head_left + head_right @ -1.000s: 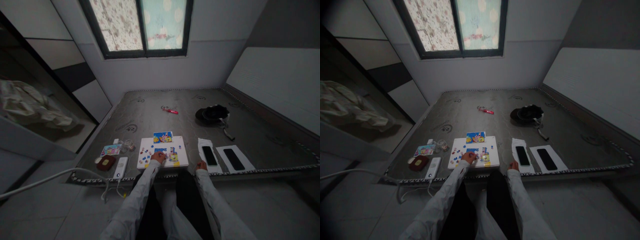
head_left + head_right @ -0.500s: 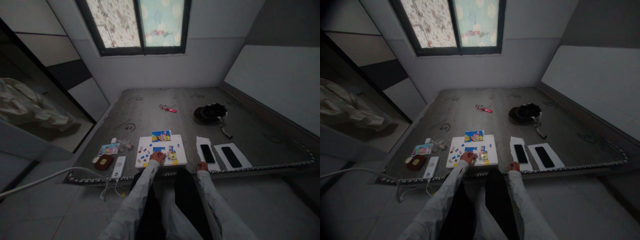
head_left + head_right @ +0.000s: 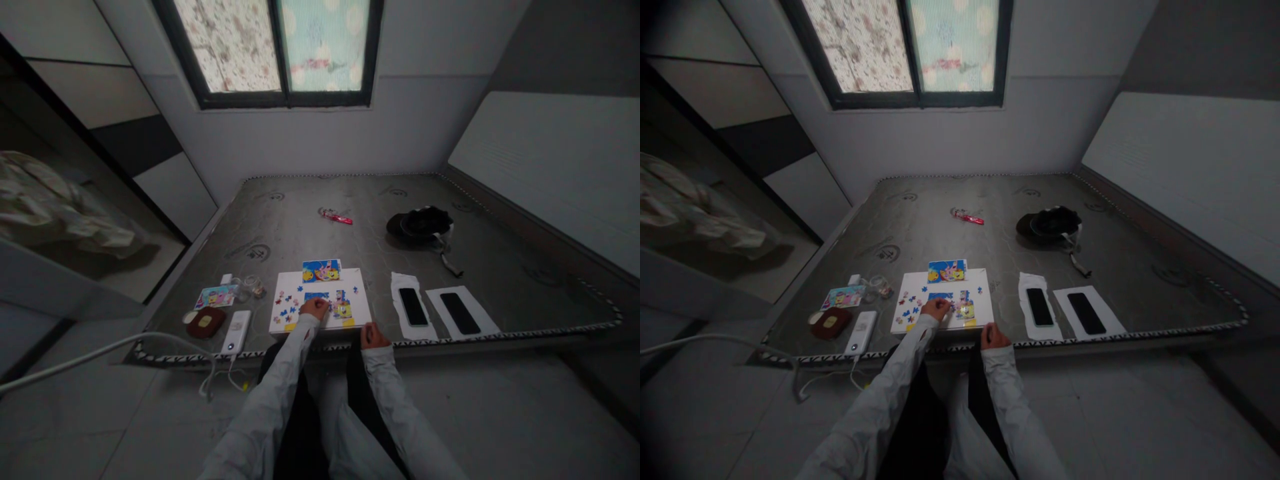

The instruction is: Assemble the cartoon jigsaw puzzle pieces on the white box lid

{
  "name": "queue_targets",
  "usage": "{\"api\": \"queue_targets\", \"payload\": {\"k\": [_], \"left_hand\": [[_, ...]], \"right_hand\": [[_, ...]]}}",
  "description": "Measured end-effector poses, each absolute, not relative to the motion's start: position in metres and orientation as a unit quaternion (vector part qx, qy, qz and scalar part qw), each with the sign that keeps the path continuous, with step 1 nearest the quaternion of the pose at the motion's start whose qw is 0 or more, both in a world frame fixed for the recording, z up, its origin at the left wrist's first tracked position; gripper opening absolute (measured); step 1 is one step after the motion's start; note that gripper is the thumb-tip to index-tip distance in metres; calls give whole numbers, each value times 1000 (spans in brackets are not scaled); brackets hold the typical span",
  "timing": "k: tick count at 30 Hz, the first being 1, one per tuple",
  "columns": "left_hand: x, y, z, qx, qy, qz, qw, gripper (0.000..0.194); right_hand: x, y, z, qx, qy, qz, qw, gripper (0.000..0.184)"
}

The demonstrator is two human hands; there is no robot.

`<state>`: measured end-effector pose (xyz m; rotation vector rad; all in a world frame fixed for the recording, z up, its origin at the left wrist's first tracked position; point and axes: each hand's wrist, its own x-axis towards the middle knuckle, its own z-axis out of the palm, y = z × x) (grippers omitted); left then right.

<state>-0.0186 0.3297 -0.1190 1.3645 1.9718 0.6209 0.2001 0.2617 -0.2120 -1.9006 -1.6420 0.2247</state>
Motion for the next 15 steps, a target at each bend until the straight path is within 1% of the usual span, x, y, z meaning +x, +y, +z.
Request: {"api": "queue_targets", "payload": {"k": [3,9,15], "left_hand": [[-18,330,-118,523,752,238,324,17],[-17,329,-114,526,751,238,320,15],[-18,325,-107,525,755,236,313,12]], "right_hand": [[196,252,-209,-721,-635,70,269,48],[188,248,-205,-692,-696,70,181,44],[180,231,-196,-666,-734,77,108,52]]}}
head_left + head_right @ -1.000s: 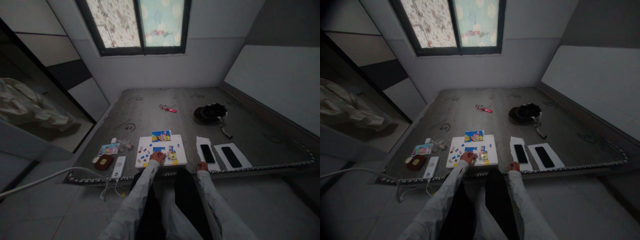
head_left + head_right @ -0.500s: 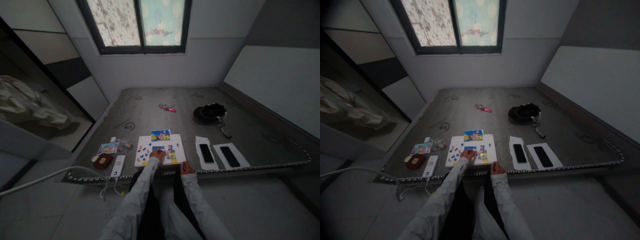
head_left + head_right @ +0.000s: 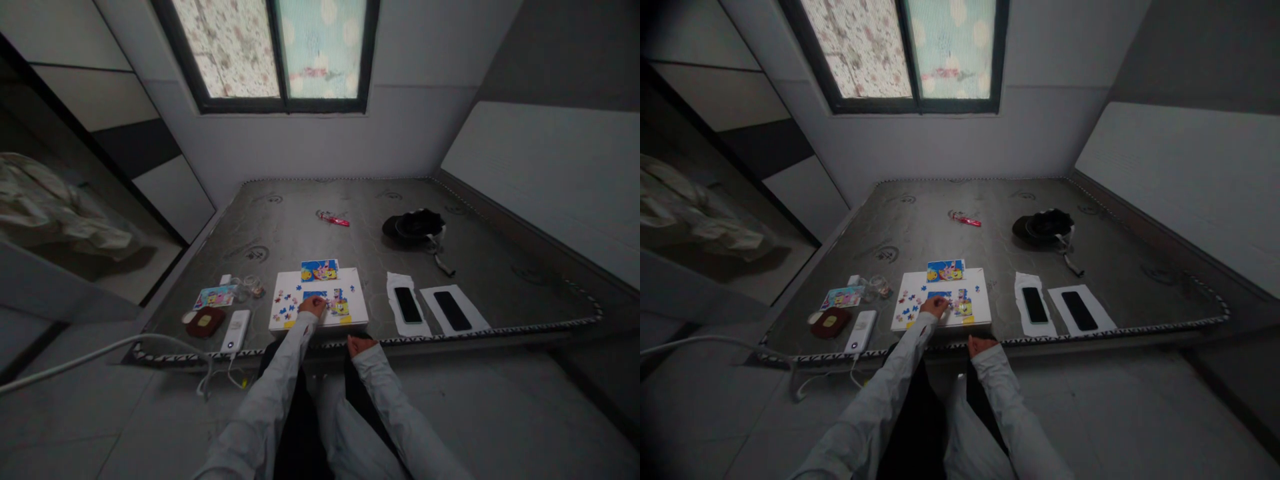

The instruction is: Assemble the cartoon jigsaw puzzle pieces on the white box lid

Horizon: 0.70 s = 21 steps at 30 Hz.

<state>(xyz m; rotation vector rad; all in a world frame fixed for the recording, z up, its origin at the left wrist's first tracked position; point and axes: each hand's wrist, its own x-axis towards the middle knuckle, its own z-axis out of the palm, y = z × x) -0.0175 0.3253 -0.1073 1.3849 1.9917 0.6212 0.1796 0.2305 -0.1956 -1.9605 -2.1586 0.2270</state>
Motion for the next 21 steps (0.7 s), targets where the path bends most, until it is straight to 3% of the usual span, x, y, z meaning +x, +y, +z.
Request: {"api": "queue_targets", "payload": {"k": [10,21], "left_hand": [[-16,310,-98,520,751,238,331,10],[-10,302,-91,506,747,259,344,7]], "right_hand": [[169,216,-181,-673,-734,79,39,50],[169,204,-179,-688,-719,82,44,48]]}}
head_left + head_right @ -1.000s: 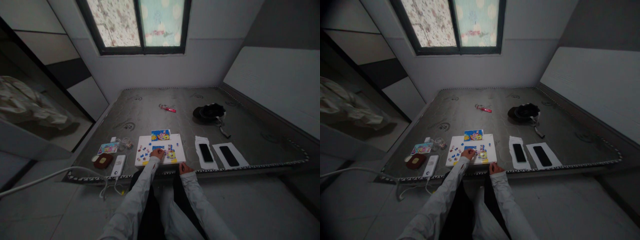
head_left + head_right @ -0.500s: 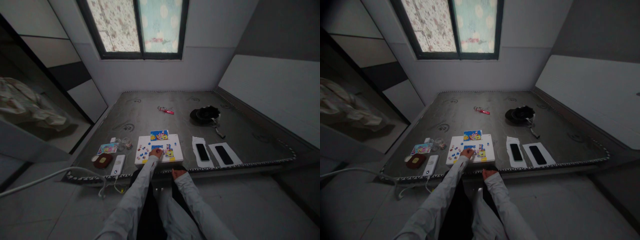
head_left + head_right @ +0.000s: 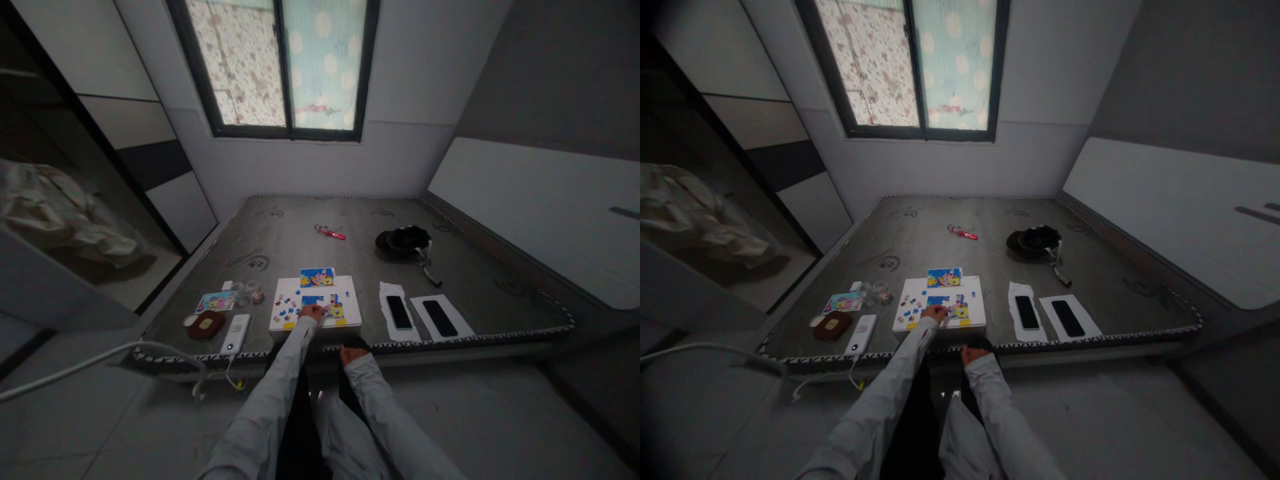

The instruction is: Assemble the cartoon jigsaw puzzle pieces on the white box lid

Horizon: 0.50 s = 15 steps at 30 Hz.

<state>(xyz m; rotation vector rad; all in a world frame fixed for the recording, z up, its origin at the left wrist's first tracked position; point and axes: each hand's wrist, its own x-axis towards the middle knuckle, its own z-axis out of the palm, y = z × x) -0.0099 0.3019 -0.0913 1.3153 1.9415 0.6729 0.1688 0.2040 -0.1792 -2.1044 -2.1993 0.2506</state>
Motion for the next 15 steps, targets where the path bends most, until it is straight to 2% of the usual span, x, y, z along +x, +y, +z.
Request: {"api": "queue_targets", "payload": {"k": [15], "left_hand": [[-16,324,-113,506,763,241,322,14]], "right_hand": [[173,210,-190,-686,-718,99,57,50]]}}
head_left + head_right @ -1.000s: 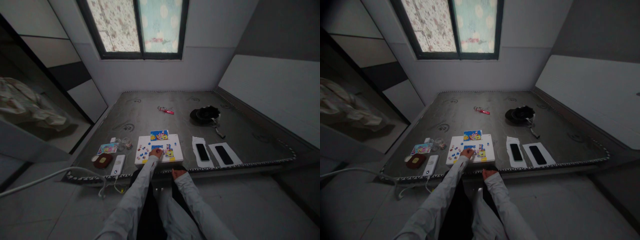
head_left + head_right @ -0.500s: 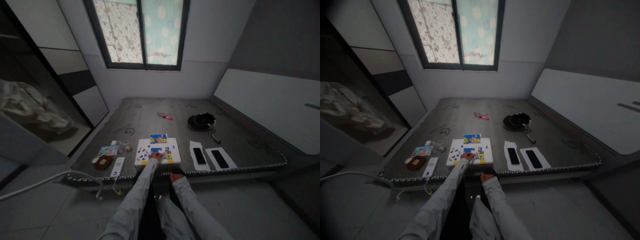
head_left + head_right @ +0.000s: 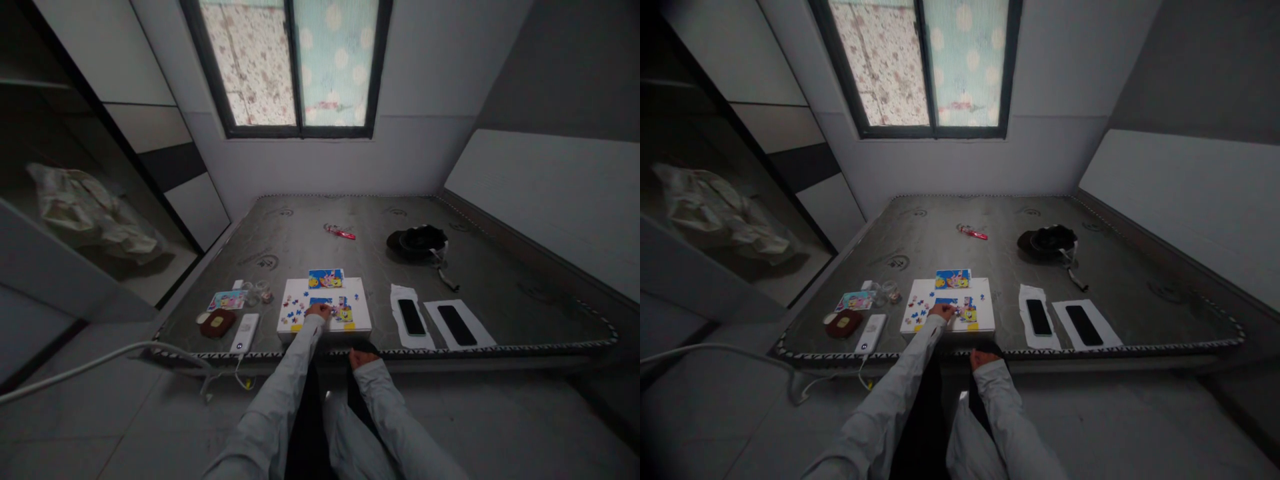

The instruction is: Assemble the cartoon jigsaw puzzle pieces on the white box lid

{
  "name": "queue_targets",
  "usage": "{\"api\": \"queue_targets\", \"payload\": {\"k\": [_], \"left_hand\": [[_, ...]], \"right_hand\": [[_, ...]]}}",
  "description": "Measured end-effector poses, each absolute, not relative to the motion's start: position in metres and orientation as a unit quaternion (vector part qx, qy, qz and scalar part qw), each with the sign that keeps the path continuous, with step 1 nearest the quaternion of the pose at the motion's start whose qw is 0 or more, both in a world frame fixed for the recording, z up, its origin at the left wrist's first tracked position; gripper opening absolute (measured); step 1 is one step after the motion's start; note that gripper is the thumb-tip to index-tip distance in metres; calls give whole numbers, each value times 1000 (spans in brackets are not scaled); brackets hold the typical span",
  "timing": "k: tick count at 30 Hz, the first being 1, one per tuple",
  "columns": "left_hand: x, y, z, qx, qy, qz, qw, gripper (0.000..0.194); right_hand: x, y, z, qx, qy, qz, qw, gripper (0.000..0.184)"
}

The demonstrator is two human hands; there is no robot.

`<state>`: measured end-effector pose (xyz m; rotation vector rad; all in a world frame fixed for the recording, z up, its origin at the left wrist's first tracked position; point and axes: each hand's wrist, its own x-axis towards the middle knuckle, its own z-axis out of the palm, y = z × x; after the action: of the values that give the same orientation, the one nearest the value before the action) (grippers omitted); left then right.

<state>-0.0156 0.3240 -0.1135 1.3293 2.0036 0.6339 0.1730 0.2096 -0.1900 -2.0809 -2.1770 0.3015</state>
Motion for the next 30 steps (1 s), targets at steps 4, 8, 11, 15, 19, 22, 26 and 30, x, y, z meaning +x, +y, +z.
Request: {"api": "queue_targets", "payload": {"k": [4,8,11,15,19,22,26,30], "left_hand": [[-11,320,-112,517,753,272,302,13],[-4,311,-112,523,747,313,263,14],[-4,303,-112,523,743,351,225,16],[-11,291,-117,521,730,398,194,20],[-18,273,-136,522,712,438,169,18],[-15,261,-155,526,700,452,171,20],[-5,258,-171,536,695,442,187,21],[-1,266,-172,534,707,409,217,20]], "right_hand": [[173,211,-191,-685,-719,99,65,49],[173,211,-191,-675,-727,93,82,48],[176,210,-192,-669,-732,88,95,48],[178,211,-196,-660,-739,89,101,49],[178,214,-200,-657,-741,87,108,52],[177,215,-202,-654,-743,80,116,56],[177,216,-205,-652,-746,70,117,56],[179,218,-205,-656,-745,61,106,54]]}}
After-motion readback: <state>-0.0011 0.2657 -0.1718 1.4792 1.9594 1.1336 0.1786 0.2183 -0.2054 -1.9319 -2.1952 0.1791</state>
